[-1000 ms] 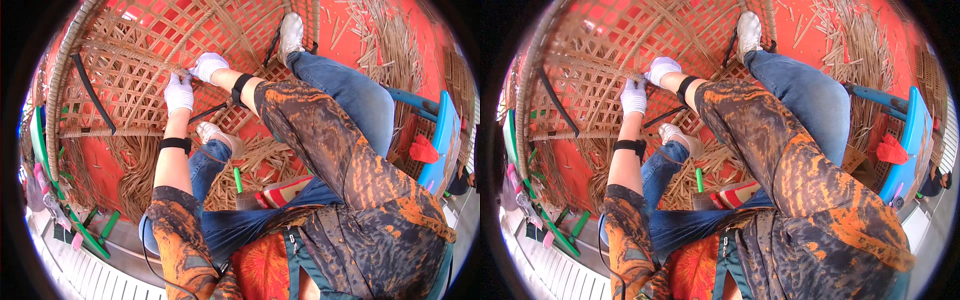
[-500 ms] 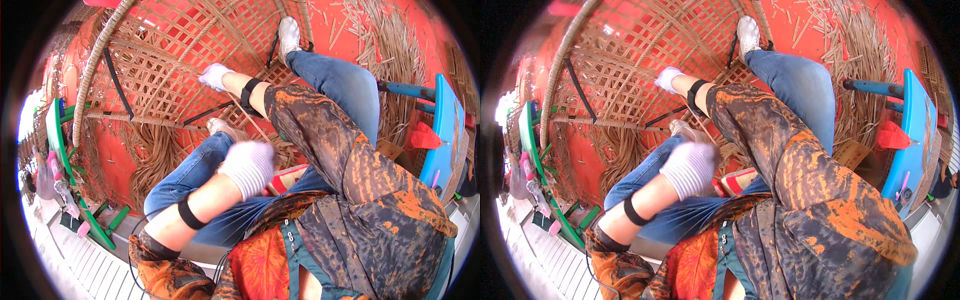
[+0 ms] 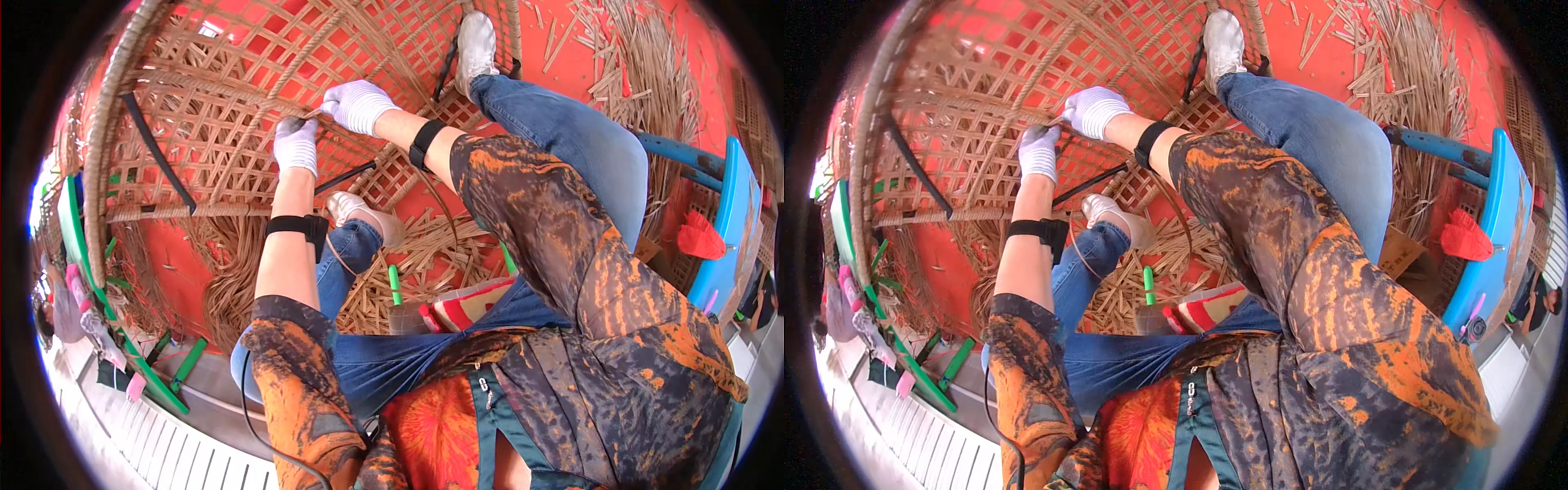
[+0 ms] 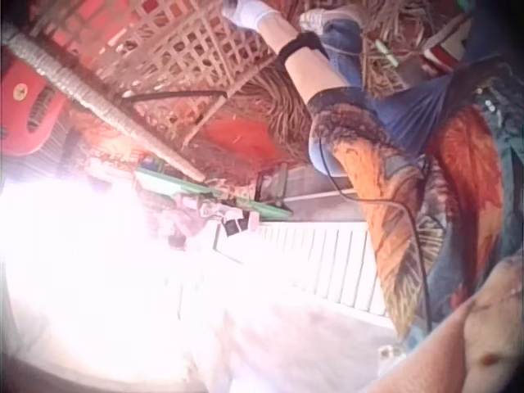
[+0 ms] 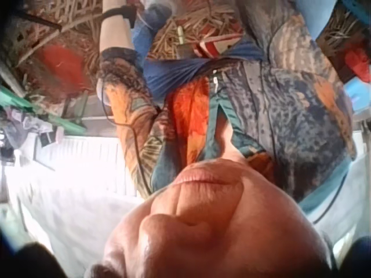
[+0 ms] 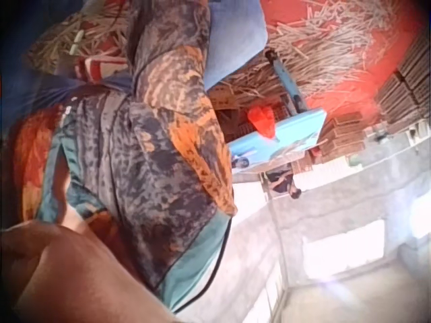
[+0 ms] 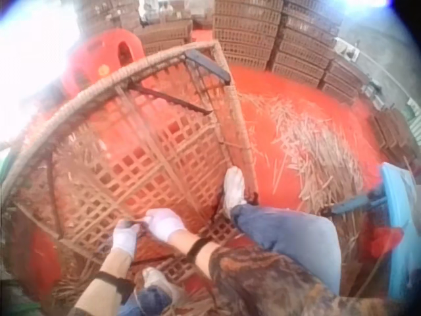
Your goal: The recorder is weaving a wicker or bamboo chair frame using flexible binding strips.
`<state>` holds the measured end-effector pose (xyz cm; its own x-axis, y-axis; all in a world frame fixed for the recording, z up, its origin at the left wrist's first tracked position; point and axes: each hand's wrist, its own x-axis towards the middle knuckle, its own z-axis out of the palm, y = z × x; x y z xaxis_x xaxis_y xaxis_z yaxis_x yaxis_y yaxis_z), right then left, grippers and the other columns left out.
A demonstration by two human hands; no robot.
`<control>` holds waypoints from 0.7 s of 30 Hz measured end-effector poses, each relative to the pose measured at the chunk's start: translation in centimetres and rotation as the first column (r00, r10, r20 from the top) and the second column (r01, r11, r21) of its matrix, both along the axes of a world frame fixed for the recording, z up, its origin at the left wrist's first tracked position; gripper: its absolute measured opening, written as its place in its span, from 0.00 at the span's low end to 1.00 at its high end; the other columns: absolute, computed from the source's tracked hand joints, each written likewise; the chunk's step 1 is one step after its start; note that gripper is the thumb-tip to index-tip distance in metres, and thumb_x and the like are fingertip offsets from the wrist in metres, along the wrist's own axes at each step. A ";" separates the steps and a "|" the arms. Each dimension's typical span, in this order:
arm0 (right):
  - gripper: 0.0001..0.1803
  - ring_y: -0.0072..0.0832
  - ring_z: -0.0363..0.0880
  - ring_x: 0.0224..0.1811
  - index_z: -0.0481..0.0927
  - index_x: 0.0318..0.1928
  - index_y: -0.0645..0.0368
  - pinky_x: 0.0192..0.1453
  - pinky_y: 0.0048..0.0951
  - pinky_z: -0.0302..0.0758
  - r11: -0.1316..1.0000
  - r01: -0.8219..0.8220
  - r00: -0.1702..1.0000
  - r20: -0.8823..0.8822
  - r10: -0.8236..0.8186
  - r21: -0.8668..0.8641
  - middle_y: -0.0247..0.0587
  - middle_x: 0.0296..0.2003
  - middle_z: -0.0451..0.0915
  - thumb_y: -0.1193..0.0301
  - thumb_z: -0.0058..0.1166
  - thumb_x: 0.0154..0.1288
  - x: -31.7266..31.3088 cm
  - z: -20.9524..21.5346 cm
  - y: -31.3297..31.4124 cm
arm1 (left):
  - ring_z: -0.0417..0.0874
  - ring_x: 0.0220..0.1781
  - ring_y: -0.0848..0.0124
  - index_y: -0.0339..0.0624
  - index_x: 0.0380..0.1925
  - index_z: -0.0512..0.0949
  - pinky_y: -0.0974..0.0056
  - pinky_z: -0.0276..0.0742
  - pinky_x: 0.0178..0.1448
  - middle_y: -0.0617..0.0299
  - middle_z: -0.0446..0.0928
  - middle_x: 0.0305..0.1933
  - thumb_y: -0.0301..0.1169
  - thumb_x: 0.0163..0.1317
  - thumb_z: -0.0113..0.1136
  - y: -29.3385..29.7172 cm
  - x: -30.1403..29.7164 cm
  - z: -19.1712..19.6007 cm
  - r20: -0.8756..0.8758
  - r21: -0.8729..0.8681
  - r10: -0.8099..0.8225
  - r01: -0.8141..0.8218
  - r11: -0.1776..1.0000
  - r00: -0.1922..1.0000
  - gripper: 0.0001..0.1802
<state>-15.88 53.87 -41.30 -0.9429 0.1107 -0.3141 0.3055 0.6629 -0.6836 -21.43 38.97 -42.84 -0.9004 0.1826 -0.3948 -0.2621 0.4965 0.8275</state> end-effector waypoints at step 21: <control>0.26 0.44 0.80 0.46 0.83 0.41 0.59 0.52 0.40 0.76 0.915 0.321 0.919 -0.313 -0.239 0.245 0.52 0.43 0.81 0.48 0.51 0.60 1.0 -0.3 -2.8 | 0.82 0.41 0.52 0.42 0.34 0.81 0.53 0.76 0.47 0.46 0.81 0.36 0.41 0.63 0.51 0.0 4.3 3.6 -0.127 -0.772 -0.592 0.296 0.563 0.796 0.15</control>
<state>-14.86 51.05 -41.56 -0.9028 0.4286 0.0339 0.3379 0.7561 -0.5604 -17.10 39.00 -39.21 -0.8712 0.4081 -0.2728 0.3752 0.9120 0.1660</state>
